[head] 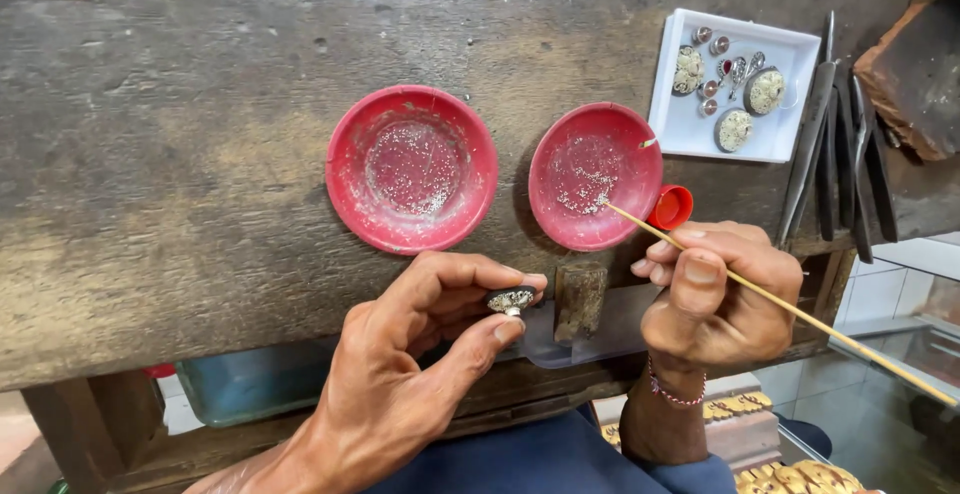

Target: The person uses a wooden stick to pick up small silver beads from a red bowl and places them onto a small round object held in the other hand. The person repeatedly transfers beads to the object's surface, rotating it as needed, while additional finished pieces rest in a white tray nearby.

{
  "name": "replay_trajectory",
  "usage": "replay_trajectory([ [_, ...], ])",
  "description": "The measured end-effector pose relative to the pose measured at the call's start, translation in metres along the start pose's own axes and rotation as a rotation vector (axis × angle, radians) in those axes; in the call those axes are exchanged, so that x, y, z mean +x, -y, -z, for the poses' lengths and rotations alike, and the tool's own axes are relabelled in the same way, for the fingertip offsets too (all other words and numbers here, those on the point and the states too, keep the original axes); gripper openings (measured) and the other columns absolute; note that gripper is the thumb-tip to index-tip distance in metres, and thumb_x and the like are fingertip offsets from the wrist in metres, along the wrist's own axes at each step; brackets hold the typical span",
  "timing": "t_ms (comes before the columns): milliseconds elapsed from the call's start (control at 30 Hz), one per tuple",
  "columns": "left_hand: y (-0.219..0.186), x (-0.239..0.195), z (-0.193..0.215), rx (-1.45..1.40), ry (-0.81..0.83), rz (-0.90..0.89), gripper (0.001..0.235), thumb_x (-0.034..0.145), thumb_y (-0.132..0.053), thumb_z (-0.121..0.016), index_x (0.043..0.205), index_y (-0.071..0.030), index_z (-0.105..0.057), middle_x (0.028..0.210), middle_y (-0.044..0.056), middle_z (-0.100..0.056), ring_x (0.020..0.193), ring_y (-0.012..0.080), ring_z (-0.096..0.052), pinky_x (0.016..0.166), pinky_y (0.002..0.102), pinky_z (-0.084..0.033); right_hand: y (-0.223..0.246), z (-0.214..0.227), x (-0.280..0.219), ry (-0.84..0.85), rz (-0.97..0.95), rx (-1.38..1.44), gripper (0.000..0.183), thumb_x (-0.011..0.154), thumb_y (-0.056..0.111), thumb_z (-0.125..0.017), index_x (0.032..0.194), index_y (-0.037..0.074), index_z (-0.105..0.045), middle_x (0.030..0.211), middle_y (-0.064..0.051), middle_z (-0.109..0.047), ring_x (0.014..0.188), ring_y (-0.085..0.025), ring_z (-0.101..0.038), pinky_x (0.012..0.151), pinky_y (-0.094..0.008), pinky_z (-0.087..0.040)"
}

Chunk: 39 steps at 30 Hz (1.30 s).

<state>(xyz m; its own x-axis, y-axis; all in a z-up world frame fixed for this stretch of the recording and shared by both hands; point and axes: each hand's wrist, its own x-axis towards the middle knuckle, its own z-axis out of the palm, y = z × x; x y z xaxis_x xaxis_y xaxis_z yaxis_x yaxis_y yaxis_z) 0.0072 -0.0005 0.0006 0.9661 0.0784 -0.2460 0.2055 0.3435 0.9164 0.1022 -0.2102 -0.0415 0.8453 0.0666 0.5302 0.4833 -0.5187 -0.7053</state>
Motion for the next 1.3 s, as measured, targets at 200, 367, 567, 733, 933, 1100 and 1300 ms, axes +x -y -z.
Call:
replay_trajectory([
  [200,-0.001,0.002,-0.001,0.064,-0.032,0.037,0.024,0.093,-0.007,-0.070,0.116,-0.006,-0.065,0.115,0.010,-0.081,0.104,0.0142,-0.082,0.096,0.025,-0.067,0.001,-0.007,0.001,-0.020,-0.029,0.013,0.027,0.106,0.021,-0.058,0.094,-0.004,-0.058,0.065,-0.015,-0.057,0.053,-0.018,-0.055,0.057,-0.026,-0.047],
  [367,0.001,0.003,-0.001,0.044,-0.030,0.028,0.025,0.093,-0.006,-0.070,0.117,-0.004,-0.065,0.115,0.011,-0.081,0.104,0.0128,-0.080,0.095,0.024,-0.065,0.000,-0.007,0.000,-0.014,-0.058,-0.008,0.029,0.106,0.021,-0.057,0.093,-0.004,-0.058,0.065,-0.015,-0.057,0.056,-0.020,-0.056,0.052,-0.026,-0.047],
  [567,0.002,0.004,-0.001,0.058,-0.034,-0.004,0.026,0.093,-0.004,-0.071,0.118,-0.004,-0.065,0.115,0.010,-0.081,0.103,0.0130,-0.080,0.095,0.023,-0.066,-0.001,-0.009,-0.001,-0.033,-0.048,-0.034,0.033,0.106,0.026,-0.058,0.091,-0.004,-0.058,0.063,-0.013,-0.056,0.058,-0.020,-0.057,0.056,-0.027,-0.047],
  [733,0.002,0.004,0.001,0.034,-0.013,-0.010,0.025,0.094,-0.004,-0.069,0.118,-0.002,-0.064,0.116,0.013,-0.080,0.106,0.0142,-0.079,0.098,0.024,-0.064,-0.003,-0.011,-0.001,-0.053,-0.034,-0.038,0.034,0.105,0.026,-0.059,0.089,-0.005,-0.058,0.061,-0.014,-0.055,0.057,-0.020,-0.056,0.055,-0.027,-0.046],
  [933,0.001,0.005,0.003,0.084,-0.008,-0.023,0.025,0.094,-0.006,-0.070,0.118,-0.003,-0.066,0.115,0.010,-0.080,0.104,0.0124,-0.079,0.098,0.023,-0.064,-0.003,-0.012,0.000,-0.044,-0.026,-0.050,0.032,0.105,0.024,-0.059,0.091,-0.004,-0.058,0.063,-0.014,-0.056,0.055,-0.019,-0.054,0.054,-0.026,-0.045],
  [1100,0.000,0.005,0.003,0.114,-0.012,-0.005,0.025,0.092,-0.007,-0.071,0.117,-0.005,-0.066,0.114,0.008,-0.081,0.103,0.0117,-0.080,0.097,0.023,-0.065,0.000,-0.014,0.001,-0.057,-0.048,-0.047,0.030,0.105,0.023,-0.059,0.093,-0.005,-0.056,0.066,-0.015,-0.057,0.053,-0.017,-0.051,0.052,-0.024,-0.043],
  [1300,-0.001,0.006,0.004,0.124,-0.011,0.005,0.024,0.092,-0.007,-0.071,0.116,-0.006,-0.067,0.113,0.007,-0.081,0.103,0.0114,-0.080,0.098,0.024,-0.065,-0.001,-0.013,0.001,-0.037,-0.027,-0.065,0.031,0.106,0.024,-0.058,0.094,-0.004,-0.057,0.066,-0.014,-0.057,0.052,-0.016,-0.050,0.056,-0.025,-0.043],
])
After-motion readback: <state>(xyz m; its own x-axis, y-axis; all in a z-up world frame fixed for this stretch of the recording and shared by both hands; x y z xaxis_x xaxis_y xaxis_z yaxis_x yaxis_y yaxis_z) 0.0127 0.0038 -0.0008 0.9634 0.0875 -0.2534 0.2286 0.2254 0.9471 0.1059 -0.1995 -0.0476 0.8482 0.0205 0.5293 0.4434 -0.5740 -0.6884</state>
